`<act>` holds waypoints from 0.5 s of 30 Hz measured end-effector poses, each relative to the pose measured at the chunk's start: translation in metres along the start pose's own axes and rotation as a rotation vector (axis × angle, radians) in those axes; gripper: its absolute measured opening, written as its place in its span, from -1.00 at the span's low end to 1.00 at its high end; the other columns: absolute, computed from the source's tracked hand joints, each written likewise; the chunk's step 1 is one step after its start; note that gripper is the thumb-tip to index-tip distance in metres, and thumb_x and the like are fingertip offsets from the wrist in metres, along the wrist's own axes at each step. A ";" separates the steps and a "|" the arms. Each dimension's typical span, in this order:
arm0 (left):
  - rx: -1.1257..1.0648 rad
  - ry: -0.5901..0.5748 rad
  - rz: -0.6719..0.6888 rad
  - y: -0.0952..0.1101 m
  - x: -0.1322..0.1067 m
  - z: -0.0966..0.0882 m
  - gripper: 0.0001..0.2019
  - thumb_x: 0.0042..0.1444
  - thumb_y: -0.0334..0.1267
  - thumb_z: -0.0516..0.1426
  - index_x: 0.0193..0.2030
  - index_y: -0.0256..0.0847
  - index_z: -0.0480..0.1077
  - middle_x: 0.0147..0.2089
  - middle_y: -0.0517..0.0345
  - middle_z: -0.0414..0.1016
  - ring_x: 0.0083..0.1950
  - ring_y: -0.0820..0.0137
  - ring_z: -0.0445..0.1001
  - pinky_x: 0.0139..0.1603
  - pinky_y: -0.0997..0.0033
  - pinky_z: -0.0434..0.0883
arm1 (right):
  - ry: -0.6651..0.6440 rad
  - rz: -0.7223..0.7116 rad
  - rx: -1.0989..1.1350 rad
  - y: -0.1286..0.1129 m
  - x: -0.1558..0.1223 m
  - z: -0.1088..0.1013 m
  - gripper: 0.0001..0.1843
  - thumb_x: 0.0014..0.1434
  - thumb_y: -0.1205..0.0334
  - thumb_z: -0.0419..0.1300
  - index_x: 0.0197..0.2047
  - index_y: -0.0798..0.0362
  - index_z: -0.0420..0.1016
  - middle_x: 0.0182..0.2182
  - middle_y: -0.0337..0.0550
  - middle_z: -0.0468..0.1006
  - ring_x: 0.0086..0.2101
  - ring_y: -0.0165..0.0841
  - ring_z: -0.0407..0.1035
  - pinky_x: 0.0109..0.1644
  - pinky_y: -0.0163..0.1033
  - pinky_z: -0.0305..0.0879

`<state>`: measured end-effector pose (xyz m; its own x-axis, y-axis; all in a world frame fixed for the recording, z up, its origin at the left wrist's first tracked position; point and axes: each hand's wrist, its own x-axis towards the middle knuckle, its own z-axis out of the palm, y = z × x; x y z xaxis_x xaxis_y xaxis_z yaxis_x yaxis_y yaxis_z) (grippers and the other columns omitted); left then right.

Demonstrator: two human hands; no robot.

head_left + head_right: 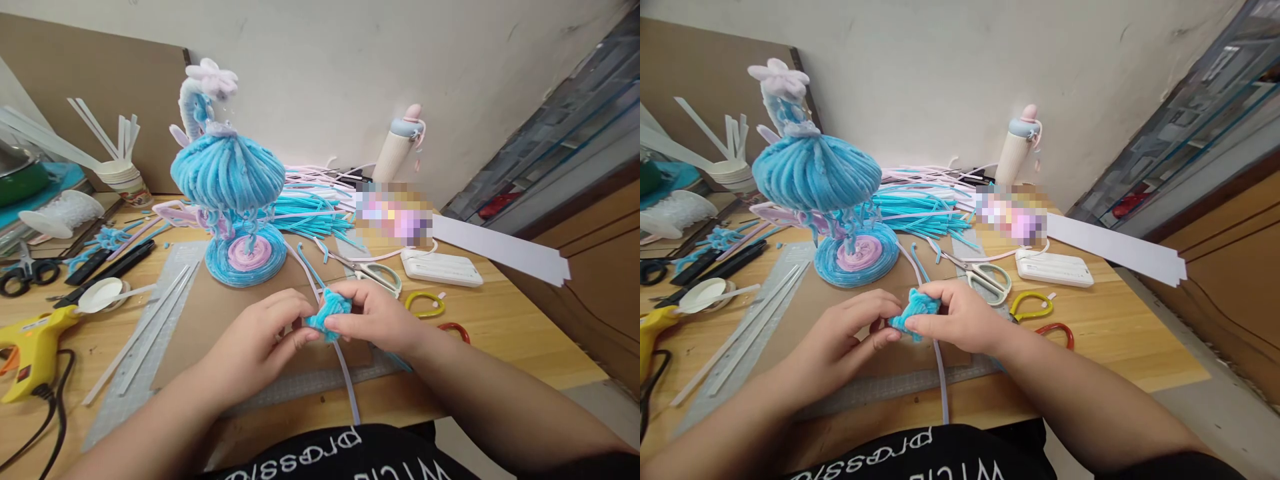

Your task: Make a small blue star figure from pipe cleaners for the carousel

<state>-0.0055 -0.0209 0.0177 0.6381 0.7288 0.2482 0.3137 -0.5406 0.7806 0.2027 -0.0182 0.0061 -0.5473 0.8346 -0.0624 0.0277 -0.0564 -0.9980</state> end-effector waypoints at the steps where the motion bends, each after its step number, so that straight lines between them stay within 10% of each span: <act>1: 0.031 -0.011 0.021 0.001 0.000 0.000 -0.92 0.19 -0.32 0.09 -0.22 -0.15 0.41 -0.29 0.09 0.47 -0.28 0.35 0.41 -0.27 0.44 0.29 | -0.017 0.035 0.055 0.001 0.000 0.000 -0.77 0.07 0.12 0.27 -0.40 0.11 0.40 -0.57 -0.31 0.34 -0.57 -0.54 0.18 -0.53 -0.41 0.11; 9: 0.153 -0.039 0.095 0.001 -0.003 0.000 -0.89 0.23 -0.34 0.04 -0.24 -0.18 0.39 -0.36 0.12 0.43 -0.34 0.39 0.38 -0.32 0.46 0.25 | -0.099 0.257 0.406 0.009 0.005 0.004 -0.72 -0.02 0.12 0.32 -0.41 0.14 0.37 -0.61 -0.33 0.39 -0.68 -0.59 0.18 -0.66 -0.49 0.04; 15: -0.254 -0.027 -0.227 0.004 -0.001 0.006 -0.78 0.17 -0.20 0.11 -0.47 -0.21 0.34 -0.54 0.25 0.27 -0.50 0.47 0.21 -0.48 0.50 0.16 | -0.113 0.159 0.205 0.008 0.003 0.001 -0.72 0.04 0.11 0.32 -0.41 0.15 0.39 -0.57 -0.30 0.41 -0.62 -0.59 0.24 -0.58 -0.48 0.16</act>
<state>-0.0008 -0.0263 0.0176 0.5912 0.8056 0.0390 0.2674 -0.2414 0.9328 0.2009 -0.0169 -0.0016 -0.6395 0.7408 -0.2058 -0.0425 -0.3013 -0.9526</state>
